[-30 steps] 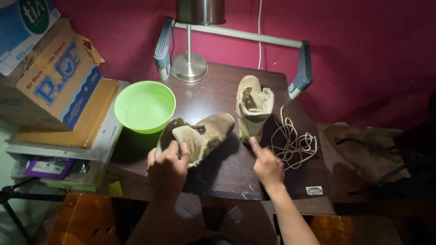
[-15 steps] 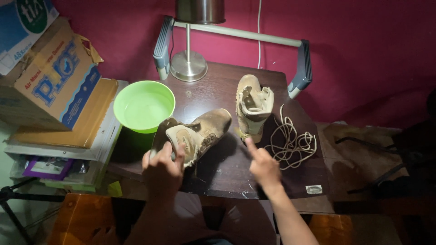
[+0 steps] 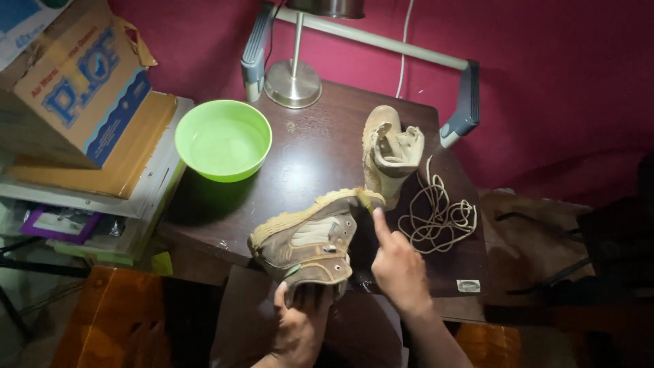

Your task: The person scrubs a brown boot with a toothbrush, repeatedly dipping the brush into a green bowl of water. They clean the toe, sides, and sole of the boot, rotating it to access different areas.

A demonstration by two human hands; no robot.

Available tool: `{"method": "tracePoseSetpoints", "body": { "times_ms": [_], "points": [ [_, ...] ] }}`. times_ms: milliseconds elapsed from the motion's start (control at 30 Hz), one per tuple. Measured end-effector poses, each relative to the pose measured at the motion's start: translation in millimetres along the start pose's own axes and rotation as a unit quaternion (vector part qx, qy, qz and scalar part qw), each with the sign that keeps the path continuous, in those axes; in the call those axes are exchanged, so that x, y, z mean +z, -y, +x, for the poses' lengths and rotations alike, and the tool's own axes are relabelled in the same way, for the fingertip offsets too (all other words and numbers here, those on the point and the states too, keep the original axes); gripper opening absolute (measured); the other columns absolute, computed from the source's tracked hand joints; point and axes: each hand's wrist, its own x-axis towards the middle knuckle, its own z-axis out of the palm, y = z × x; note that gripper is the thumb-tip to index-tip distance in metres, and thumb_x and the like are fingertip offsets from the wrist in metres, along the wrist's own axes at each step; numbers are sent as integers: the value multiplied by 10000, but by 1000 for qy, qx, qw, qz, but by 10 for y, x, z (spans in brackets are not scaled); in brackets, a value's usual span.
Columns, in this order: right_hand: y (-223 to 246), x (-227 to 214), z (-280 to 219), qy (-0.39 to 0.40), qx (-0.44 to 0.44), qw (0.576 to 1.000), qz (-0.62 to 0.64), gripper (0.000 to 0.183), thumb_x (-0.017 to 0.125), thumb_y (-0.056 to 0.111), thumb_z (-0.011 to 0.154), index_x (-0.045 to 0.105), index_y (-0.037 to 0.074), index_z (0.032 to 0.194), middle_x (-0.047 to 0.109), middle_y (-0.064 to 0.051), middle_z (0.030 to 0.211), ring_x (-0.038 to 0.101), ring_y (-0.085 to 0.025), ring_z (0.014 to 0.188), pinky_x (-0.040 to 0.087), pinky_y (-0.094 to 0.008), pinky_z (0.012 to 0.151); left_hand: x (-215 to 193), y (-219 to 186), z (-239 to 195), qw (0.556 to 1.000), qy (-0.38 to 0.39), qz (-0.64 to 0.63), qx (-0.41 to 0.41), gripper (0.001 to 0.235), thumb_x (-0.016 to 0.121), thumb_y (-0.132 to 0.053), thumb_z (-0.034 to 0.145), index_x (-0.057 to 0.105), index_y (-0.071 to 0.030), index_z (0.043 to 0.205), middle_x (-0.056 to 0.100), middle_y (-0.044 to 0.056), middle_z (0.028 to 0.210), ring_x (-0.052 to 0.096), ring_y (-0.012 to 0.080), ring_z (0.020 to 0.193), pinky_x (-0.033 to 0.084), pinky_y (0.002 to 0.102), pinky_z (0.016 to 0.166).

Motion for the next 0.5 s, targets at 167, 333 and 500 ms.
{"method": "tracePoseSetpoints", "body": {
  "times_ms": [167,333,500],
  "points": [
    [270,-211,-160,188,-65,980,4,839,519,586,869,166,510,1627,534,-84,947,653,-372,868,470,-524,769,-148,-17,38,998,5,55,22,575,587,-236,865,551,-377,1422,670,35,1230,667,286,1086,266,588,1142],
    [60,-275,9,50,94,990,-89,753,429,140,930,276,381,1627,617,-143,975,672,-461,857,512,-628,787,-237,36,62,996,-4,67,51,599,581,-199,873,533,-314,1459,654,42,1242,665,254,1070,294,561,1132],
    [170,-285,-107,104,71,991,-36,827,345,165,885,205,564,1596,572,-94,1079,630,-417,918,465,-580,841,-139,35,14,997,-10,53,52,541,610,-435,903,554,-301,1424,650,28,1270,647,257,1103,304,564,1122]
  ]
}}
